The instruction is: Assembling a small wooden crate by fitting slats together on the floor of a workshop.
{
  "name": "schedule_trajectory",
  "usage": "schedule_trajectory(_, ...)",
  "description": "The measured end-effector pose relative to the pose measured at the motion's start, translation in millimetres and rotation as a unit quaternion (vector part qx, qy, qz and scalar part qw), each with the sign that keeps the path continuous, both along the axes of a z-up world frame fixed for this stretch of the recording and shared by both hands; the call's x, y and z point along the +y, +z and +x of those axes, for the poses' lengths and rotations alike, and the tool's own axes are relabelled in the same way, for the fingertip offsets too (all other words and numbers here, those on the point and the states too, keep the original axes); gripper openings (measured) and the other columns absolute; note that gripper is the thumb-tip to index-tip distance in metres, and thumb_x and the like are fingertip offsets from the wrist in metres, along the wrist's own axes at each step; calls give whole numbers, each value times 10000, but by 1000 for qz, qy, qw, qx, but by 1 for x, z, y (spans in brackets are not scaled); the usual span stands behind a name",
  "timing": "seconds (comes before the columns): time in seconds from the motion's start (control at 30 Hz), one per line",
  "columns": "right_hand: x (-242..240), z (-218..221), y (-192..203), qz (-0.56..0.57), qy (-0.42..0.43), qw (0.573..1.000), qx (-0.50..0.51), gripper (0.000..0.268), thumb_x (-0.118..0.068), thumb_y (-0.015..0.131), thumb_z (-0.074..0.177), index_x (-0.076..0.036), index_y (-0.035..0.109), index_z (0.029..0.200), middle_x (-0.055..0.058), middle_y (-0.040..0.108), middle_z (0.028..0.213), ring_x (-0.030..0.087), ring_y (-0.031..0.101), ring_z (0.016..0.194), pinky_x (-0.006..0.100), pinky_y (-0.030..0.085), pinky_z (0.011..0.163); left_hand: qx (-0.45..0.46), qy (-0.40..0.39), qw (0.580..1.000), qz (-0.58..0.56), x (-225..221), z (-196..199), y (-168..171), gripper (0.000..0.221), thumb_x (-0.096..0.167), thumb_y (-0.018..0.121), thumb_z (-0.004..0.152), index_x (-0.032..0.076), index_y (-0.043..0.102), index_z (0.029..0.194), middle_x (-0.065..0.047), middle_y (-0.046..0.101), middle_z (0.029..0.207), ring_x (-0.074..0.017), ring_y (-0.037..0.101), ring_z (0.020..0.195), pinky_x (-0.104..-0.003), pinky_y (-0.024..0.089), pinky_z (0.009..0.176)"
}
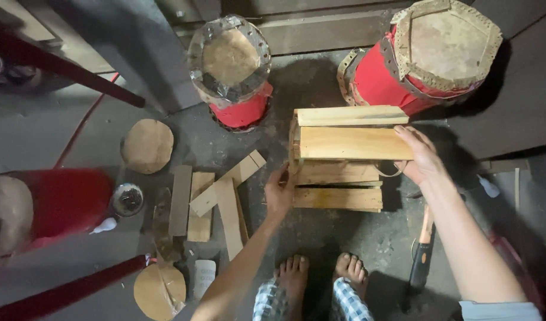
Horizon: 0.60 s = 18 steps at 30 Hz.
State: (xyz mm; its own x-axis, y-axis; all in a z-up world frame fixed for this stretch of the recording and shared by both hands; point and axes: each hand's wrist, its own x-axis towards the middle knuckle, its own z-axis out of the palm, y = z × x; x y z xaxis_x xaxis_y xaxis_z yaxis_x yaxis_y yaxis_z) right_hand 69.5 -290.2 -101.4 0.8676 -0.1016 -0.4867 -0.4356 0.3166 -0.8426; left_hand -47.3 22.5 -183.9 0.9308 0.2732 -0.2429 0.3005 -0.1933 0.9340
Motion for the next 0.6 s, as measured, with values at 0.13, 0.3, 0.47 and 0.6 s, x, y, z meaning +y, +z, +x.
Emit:
schedule_trajectory(0.13, 0, 0, 1, 9, -8, 1000, 9, 178, -242, 831, 904, -176, 667, 895, 44, 730, 920, 190, 779, 826, 357, 665, 744, 22, 8, 1000, -10, -3, 8, 19, 370, 185, 634, 1019, 59, 622, 1367, -186, 681, 1185, -339, 675, 1104, -434, 599, 901)
schedule_trajectory(0.3, 0, 0, 2, 21, -13, 1000, 6, 179, -237, 822, 909, -178, 658, 872, 45, 733, 918, 190, 780, 823, 357, 666, 739, 15, 30, 999, -25, -6, 13, 16, 378, 170, 656, 997, 67, 625, 1360, -201, 675, 1172, -366, 675, 1079, -444, 605, 894)
schedule_trajectory(0.47, -1, -2, 2, 19, -3, 1000, 3, 200, -251, 841, 894, -177, 656, 873, 52, 743, 925, 193, 778, 817, 378, 669, 742, 4, 43, 999, -23, -10, 12, -7, 400, 155, 637, 1010, 60, 592, 1396, -205, 659, 1204, -365, 668, 1112, -447, 605, 912)
schedule_trajectory(0.6, -2, -4, 2, 22, -3, 1000, 2, 223, -261, 849, 885, -177, 644, 858, 57, 732, 913, 200, 775, 811, 366, 667, 732, -9, 52, 998, -34, -13, 12, -15, 397, 124, 649, 995, 32, 605, 1378, -231, 647, 1196, -405, 656, 1108, -466, 599, 896)
